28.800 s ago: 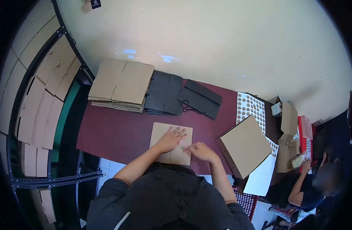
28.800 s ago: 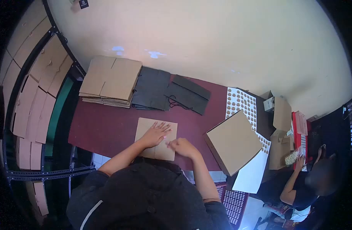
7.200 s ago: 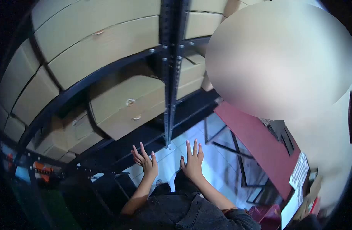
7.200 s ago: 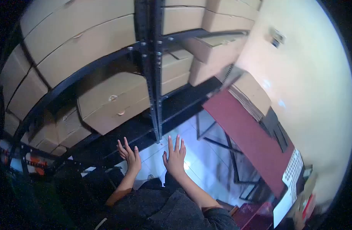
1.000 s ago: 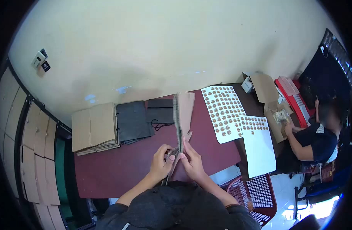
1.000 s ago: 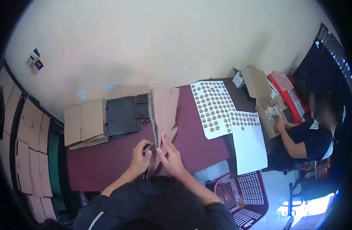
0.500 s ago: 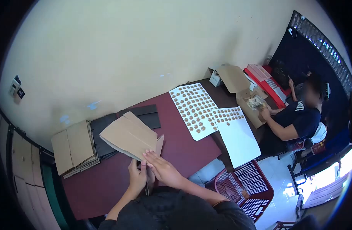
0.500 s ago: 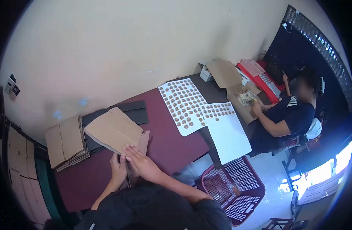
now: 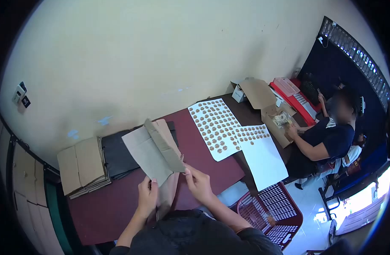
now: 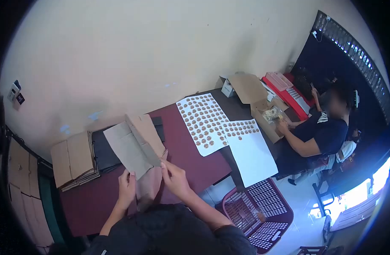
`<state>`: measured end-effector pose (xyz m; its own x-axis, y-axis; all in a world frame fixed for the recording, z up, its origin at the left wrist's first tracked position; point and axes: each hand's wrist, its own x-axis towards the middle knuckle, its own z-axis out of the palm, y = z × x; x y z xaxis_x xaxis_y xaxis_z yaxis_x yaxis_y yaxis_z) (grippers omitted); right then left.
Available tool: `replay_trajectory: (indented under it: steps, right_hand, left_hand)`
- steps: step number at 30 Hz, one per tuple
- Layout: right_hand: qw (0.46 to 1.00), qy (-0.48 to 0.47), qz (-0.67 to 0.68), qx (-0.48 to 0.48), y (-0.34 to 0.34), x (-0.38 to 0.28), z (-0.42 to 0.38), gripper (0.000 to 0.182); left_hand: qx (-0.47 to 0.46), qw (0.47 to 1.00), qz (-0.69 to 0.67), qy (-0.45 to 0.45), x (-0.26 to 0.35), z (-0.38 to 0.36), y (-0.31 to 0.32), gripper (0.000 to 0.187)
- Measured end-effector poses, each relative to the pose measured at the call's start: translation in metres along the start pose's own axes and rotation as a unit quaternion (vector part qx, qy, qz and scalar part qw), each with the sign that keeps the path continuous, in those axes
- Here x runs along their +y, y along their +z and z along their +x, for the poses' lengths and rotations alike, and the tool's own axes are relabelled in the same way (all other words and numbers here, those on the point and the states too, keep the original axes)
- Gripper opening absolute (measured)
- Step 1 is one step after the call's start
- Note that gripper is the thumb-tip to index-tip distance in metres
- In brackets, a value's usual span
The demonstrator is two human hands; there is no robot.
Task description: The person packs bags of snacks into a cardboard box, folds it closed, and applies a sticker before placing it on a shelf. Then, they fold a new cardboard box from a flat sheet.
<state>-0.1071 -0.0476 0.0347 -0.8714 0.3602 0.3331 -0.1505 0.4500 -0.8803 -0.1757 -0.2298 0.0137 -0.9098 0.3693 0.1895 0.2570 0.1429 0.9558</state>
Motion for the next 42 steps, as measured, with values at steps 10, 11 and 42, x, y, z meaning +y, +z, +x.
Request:
replay_trajectory:
  steps: [10, 11, 42]
  right_hand:
    - [0.971, -0.073, -0.054, -0.221, 0.017, -0.004, -0.006, 0.076]
    - [0.971, -0.073, -0.054, -0.221, 0.024, -0.002, -0.011, 0.076]
    - [0.986, -0.095, -0.021, -0.136, 0.037, -0.002, 0.009, 0.047]
  left_hand:
    - [-0.059, 0.977, -0.165, -0.119, -0.006, 0.012, 0.0, 0.032]
    - [-0.033, 0.981, -0.166, -0.089, -0.005, 0.013, 0.001, 0.031]
    - [0.065, 0.986, 0.136, 0.072, 0.02, 0.017, 0.005, 0.022]
